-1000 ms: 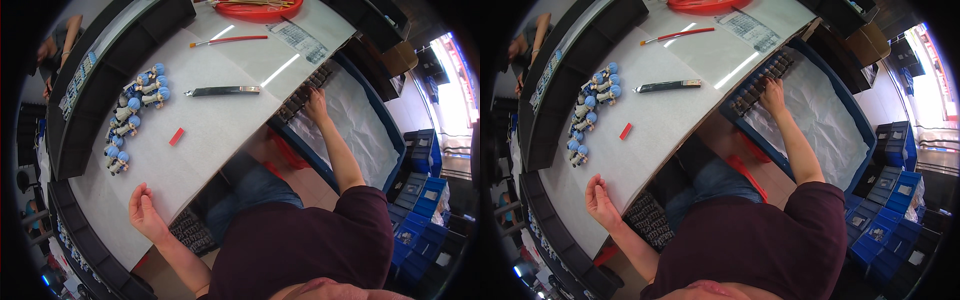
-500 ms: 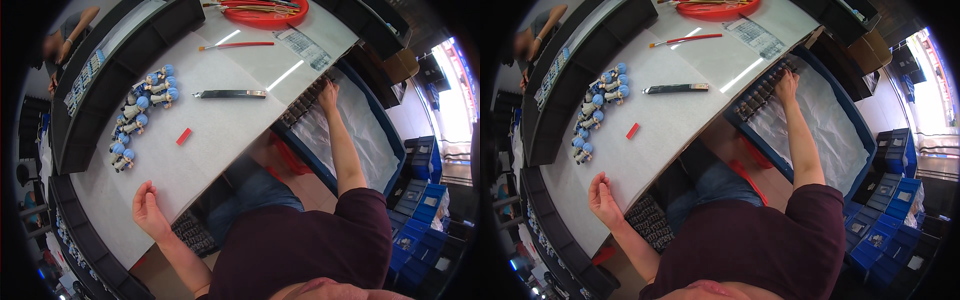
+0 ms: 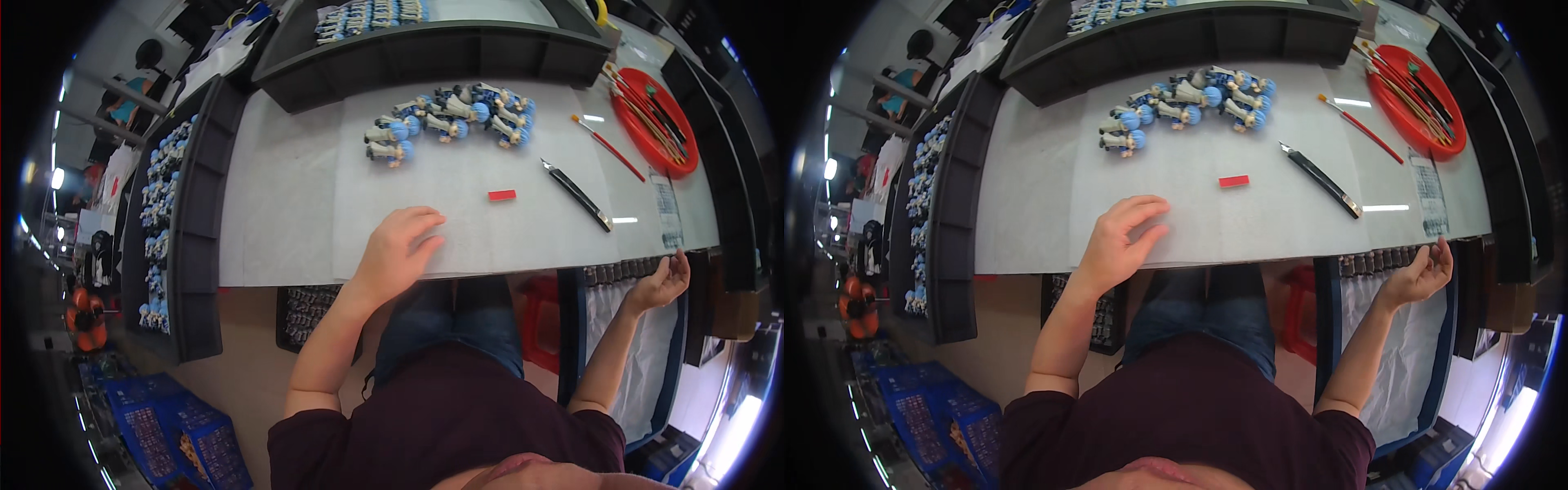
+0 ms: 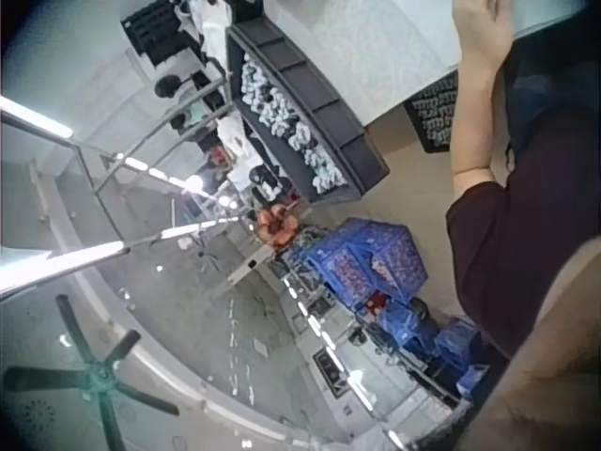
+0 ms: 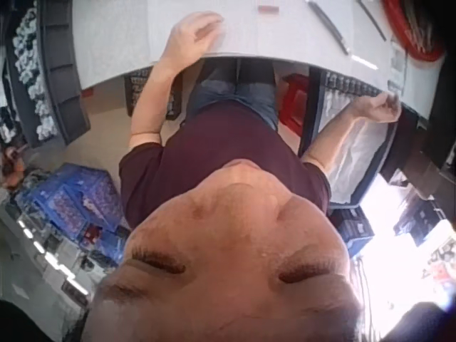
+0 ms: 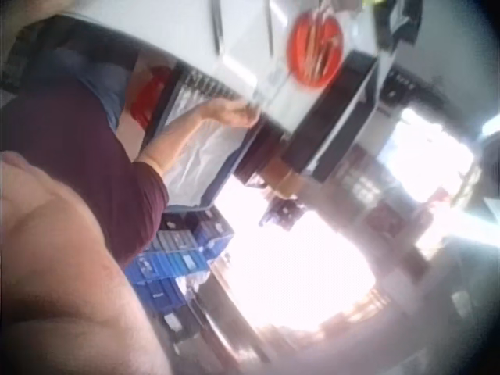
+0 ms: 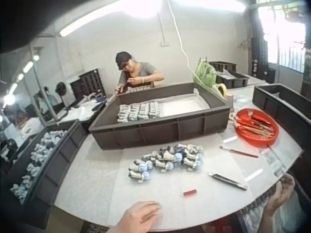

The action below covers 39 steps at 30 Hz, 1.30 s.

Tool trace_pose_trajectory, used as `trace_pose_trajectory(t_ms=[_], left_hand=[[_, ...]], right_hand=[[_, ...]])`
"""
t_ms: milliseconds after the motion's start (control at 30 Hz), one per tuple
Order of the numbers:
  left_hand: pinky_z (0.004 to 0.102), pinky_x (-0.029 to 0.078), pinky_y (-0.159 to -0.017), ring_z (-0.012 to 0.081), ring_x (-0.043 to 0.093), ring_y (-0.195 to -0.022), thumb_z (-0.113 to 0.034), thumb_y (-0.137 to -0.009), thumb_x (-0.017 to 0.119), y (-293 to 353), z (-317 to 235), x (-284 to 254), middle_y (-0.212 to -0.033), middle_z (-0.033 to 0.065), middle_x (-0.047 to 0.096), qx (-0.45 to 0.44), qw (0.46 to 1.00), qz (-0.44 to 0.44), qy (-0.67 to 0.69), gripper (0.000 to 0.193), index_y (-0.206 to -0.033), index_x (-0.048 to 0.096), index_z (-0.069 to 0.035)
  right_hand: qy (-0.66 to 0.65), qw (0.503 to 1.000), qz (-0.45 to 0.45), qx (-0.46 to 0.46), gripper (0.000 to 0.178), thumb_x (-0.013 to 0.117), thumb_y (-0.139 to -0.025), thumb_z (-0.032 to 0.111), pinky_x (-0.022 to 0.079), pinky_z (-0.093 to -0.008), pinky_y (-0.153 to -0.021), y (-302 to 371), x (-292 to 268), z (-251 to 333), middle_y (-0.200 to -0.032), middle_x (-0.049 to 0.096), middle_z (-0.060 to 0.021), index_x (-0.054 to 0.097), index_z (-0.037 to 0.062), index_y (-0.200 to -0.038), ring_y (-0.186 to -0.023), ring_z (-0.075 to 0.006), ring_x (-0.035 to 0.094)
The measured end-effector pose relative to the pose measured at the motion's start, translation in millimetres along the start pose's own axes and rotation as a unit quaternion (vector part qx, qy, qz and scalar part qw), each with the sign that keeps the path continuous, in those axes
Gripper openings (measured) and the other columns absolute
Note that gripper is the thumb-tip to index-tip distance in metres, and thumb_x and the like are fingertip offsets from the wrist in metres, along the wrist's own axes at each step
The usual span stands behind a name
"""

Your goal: The person assembles small blue and white figurines at a workbench. They pick up individual figurines, attach small red rectangular pieces to their backs, and place the completed units into a black tray. The process is repeated for multiple figurines throughout the clip.

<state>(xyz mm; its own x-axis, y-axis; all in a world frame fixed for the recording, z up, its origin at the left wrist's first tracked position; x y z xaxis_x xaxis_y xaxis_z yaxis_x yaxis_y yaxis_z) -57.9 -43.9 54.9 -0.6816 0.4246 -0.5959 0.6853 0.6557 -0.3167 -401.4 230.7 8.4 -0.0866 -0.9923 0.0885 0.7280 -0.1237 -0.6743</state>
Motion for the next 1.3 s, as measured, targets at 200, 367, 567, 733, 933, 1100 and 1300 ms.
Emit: trace_pose_trajectory(t_ms=[200,367,567,733,933,1100,1300], left_hand=[[0.0361,0.044,-0.078,0.0274,0.055,-0.090,-0.003,-0.069,0.065,-55.5,-6.5,-24.8,-0.098,0.0099,0.058,0.126,0.965,-0.064,-0.220,0.027,-0.096,0.061,-0.003],[0.0384,0.042,-0.077,0.0276,0.053,-0.082,-0.004,-0.069,0.065,-71.0,29.6,-17.0,-0.090,0.0076,0.056,0.133,0.902,-0.051,-0.407,0.028,-0.097,0.060,-0.005],[0.0283,0.047,-0.073,0.0134,0.057,-0.084,-0.007,-0.081,0.061,-40.2,43.6,-42.4,-0.095,0.0044,0.058,-0.110,0.978,-0.062,0.168,0.020,-0.100,0.058,-0.001],[0.0249,0.048,-0.071,0.0107,0.058,-0.081,-0.010,-0.085,0.059,-4.0,48.8,-26.3,-0.094,0.0058,0.060,-0.179,0.862,-0.117,0.460,0.022,-0.103,0.055,0.001],[0.0274,0.050,-0.073,0.0144,0.060,-0.082,-0.009,-0.087,0.055,11.0,61.9,-13.5,-0.096,0.0093,0.060,-0.199,0.794,-0.142,0.556,0.023,-0.107,0.051,0.003],[0.0282,0.051,-0.075,0.0157,0.060,-0.083,-0.008,-0.089,0.050,13.4,65.0,-12.0,-0.096,0.0105,0.061,-0.181,0.799,-0.148,0.554,0.022,-0.108,0.049,0.003],[0.0276,0.051,-0.075,0.0148,0.061,-0.083,-0.009,-0.090,0.049,13.2,64.2,-11.8,-0.095,0.0091,0.061,-0.179,0.803,-0.136,0.553,0.025,-0.112,0.050,0.003]], right_hand=[[-0.207,0.948,0.238,0.029,0.035,0.048,-0.080,-0.012,0.041,-0.0286,-0.081,82.8,88.4,107.5,-0.107,0.052,-0.0182,0.038,-0.0027,-0.112,-0.092,-0.0180,0.051],[-0.308,0.871,0.381,0.044,0.028,0.049,-0.078,-0.014,0.042,-0.0247,-0.074,136.8,131.2,159.4,-0.097,0.055,-0.0138,0.046,-0.0026,-0.104,-0.082,-0.0151,0.052],[-0.269,0.817,0.499,0.107,0.025,0.056,-0.079,-0.006,0.046,-0.0253,-0.073,163.1,176.0,177.2,-0.095,0.058,-0.0115,0.053,-0.0016,-0.103,-0.083,-0.0143,0.056],[-0.288,0.739,0.561,0.238,0.032,0.061,-0.081,0.002,0.047,-0.0276,-0.079,190.2,209.8,190.7,-0.097,0.059,-0.0127,0.051,-0.0030,-0.112,-0.091,-0.0160,0.058],[-0.273,0.691,0.618,0.257,0.031,0.057,-0.085,0.004,0.047,-0.0264,-0.080,212.1,215.0,176.0,-0.099,0.060,-0.0110,0.050,-0.0045,-0.114,-0.091,-0.0139,0.057],[-0.287,0.683,0.613,0.275,0.029,0.054,-0.087,0.004,0.046,-0.0265,-0.082,211.7,213.8,181.2,-0.101,0.059,-0.0114,0.049,-0.0055,-0.114,-0.092,-0.0146,0.057],[-0.280,0.690,0.617,0.255,0.037,0.062,-0.081,0.004,0.048,-0.0276,-0.082,210.1,212.2,185.7,-0.098,0.057,-0.0114,0.049,-0.0033,-0.115,-0.093,-0.0156,0.057]])
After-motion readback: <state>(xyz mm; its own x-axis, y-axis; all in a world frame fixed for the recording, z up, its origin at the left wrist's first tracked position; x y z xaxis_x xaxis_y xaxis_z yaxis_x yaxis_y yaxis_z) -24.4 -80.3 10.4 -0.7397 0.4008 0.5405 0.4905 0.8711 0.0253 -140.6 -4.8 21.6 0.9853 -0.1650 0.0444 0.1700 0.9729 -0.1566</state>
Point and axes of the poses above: each hand's wrist, its own y-axis away from the middle knuckle, its own x-axis out of the palm, z = x × y, the point moved 7 cm from there along -y, towards the middle knuckle
